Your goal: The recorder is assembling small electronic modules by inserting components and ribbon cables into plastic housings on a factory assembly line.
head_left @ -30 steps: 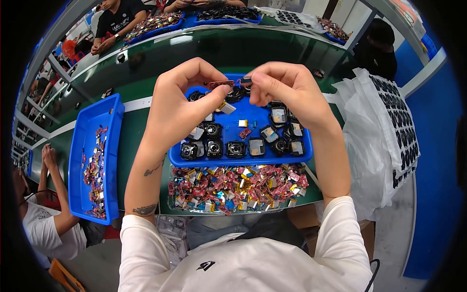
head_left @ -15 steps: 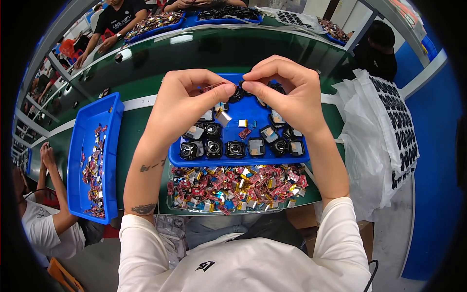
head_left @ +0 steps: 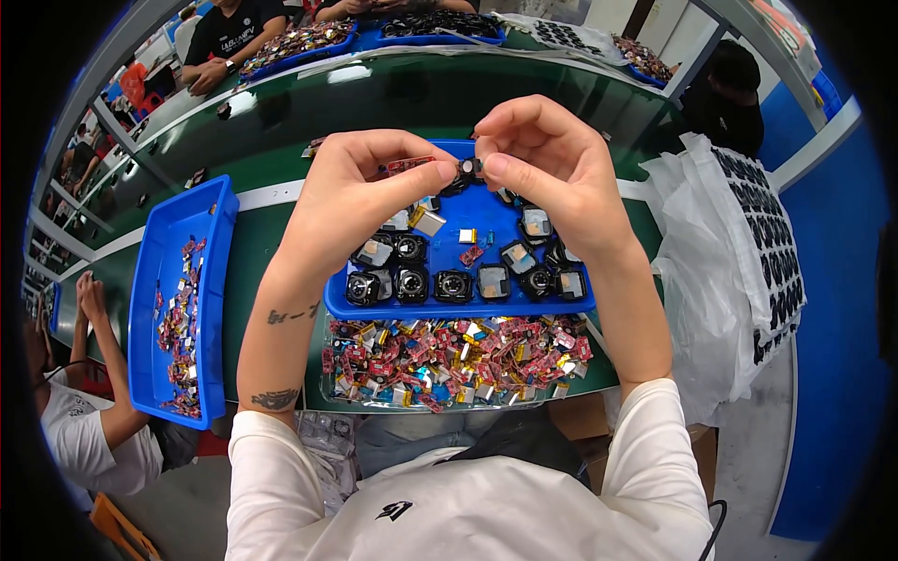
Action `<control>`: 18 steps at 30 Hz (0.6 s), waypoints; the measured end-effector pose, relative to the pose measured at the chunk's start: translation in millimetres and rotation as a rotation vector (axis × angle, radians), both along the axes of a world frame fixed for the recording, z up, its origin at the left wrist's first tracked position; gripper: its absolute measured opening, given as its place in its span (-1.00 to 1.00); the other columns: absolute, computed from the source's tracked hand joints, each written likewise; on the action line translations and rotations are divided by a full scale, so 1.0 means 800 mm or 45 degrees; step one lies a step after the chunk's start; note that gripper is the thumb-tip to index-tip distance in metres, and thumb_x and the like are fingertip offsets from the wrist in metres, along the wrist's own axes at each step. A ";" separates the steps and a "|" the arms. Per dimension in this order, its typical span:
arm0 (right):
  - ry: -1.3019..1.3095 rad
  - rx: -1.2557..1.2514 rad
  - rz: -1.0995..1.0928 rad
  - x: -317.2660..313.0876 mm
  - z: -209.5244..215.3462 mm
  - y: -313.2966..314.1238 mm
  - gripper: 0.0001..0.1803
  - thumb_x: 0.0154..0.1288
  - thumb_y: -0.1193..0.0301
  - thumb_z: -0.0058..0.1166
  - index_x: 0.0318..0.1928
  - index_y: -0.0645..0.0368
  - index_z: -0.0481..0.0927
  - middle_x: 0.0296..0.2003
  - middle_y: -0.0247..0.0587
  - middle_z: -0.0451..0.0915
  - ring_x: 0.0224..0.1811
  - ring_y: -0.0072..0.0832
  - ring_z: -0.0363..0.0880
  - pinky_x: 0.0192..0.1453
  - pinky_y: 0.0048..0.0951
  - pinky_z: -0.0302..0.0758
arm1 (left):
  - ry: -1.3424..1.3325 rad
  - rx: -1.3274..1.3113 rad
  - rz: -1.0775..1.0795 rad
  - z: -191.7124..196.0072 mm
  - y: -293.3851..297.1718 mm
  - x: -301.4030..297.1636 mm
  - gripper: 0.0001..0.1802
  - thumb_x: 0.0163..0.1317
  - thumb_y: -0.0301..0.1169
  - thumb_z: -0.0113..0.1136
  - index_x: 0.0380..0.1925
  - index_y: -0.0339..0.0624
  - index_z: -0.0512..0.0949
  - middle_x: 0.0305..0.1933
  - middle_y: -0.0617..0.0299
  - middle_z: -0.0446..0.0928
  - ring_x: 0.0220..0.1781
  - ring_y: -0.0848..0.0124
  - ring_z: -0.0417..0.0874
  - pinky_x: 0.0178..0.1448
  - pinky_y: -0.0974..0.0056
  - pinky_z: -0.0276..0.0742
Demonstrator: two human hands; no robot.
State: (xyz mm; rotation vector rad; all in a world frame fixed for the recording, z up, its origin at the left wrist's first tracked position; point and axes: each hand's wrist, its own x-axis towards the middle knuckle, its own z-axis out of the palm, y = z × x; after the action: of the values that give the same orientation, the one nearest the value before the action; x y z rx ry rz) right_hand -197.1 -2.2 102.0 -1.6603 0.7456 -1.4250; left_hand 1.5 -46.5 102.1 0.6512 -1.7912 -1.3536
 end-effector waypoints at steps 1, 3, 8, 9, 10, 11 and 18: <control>-0.019 0.007 0.039 0.001 0.000 0.000 -0.77 0.17 0.56 0.15 -0.14 0.26 0.51 -0.32 -0.31 0.55 -0.24 -0.66 0.52 -0.10 -0.60 0.47 | 0.017 -0.010 -0.016 -0.001 0.000 -0.001 -0.85 0.13 -0.45 0.26 -0.36 -0.33 0.62 -0.40 0.29 0.60 -0.33 0.63 0.55 -0.20 0.51 0.45; -0.030 0.010 0.070 0.003 0.001 0.002 -0.78 0.17 0.55 0.14 -0.14 0.26 0.50 -0.33 -0.32 0.54 -0.24 -0.66 0.51 -0.10 -0.60 0.46 | 0.033 -0.019 -0.034 -0.002 0.000 -0.001 -0.82 0.14 -0.41 0.27 -0.36 -0.33 0.63 -0.42 0.30 0.60 -0.36 0.66 0.53 -0.26 0.53 0.43; 0.017 -0.011 0.080 -0.002 -0.007 -0.006 -0.79 0.18 0.54 0.12 -0.15 0.26 0.48 -0.33 -0.34 0.53 -0.25 -0.66 0.51 -0.14 -0.60 0.46 | 0.066 0.055 -0.158 -0.001 0.000 -0.002 -0.82 0.16 -0.41 0.26 -0.32 -0.32 0.62 -0.40 0.30 0.58 -0.34 0.63 0.54 -0.24 0.53 0.44; 0.110 -0.091 -0.013 -0.006 -0.008 -0.011 -0.80 0.18 0.55 0.10 -0.16 0.26 0.49 -0.35 -0.33 0.54 -0.26 -0.64 0.52 -0.16 -0.58 0.47 | 0.066 0.057 -0.161 0.000 -0.001 -0.001 -0.82 0.16 -0.41 0.26 -0.32 -0.32 0.62 -0.40 0.30 0.58 -0.34 0.63 0.54 -0.24 0.53 0.44; 0.201 -0.169 -0.099 -0.009 -0.009 -0.016 -0.81 0.18 0.56 0.08 -0.16 0.25 0.50 -0.37 -0.32 0.56 -0.27 -0.63 0.53 -0.18 -0.57 0.48 | 0.095 0.013 -0.133 0.001 -0.002 0.003 -0.83 0.16 -0.41 0.27 -0.32 -0.32 0.62 -0.39 0.30 0.59 -0.34 0.63 0.54 -0.23 0.53 0.44; 0.198 -0.167 -0.096 -0.013 -0.007 -0.017 -0.81 0.18 0.56 0.08 -0.16 0.25 0.50 -0.37 -0.32 0.56 -0.27 -0.63 0.53 -0.18 -0.57 0.48 | 0.123 -0.032 -0.104 0.002 -0.004 0.007 -0.83 0.16 -0.42 0.27 -0.32 -0.32 0.62 -0.38 0.29 0.59 -0.33 0.63 0.54 -0.23 0.53 0.45; 1.462 0.165 -0.298 -0.062 -0.039 -0.039 -0.74 -0.09 0.60 0.15 -0.29 0.11 0.66 -0.30 -0.27 0.64 -0.18 -0.20 0.59 -0.07 -0.32 0.52 | 0.208 -0.030 -0.064 0.005 -0.008 0.013 -0.80 0.14 -0.40 0.30 -0.31 -0.32 0.64 -0.38 0.27 0.61 -0.33 0.61 0.55 -0.22 0.50 0.46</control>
State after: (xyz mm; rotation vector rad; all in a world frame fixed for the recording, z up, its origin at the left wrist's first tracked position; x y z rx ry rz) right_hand -246.4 -33.4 71.1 -2.2792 1.6366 -0.3998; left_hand 11.6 -52.8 105.9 0.4716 -1.6999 -1.3760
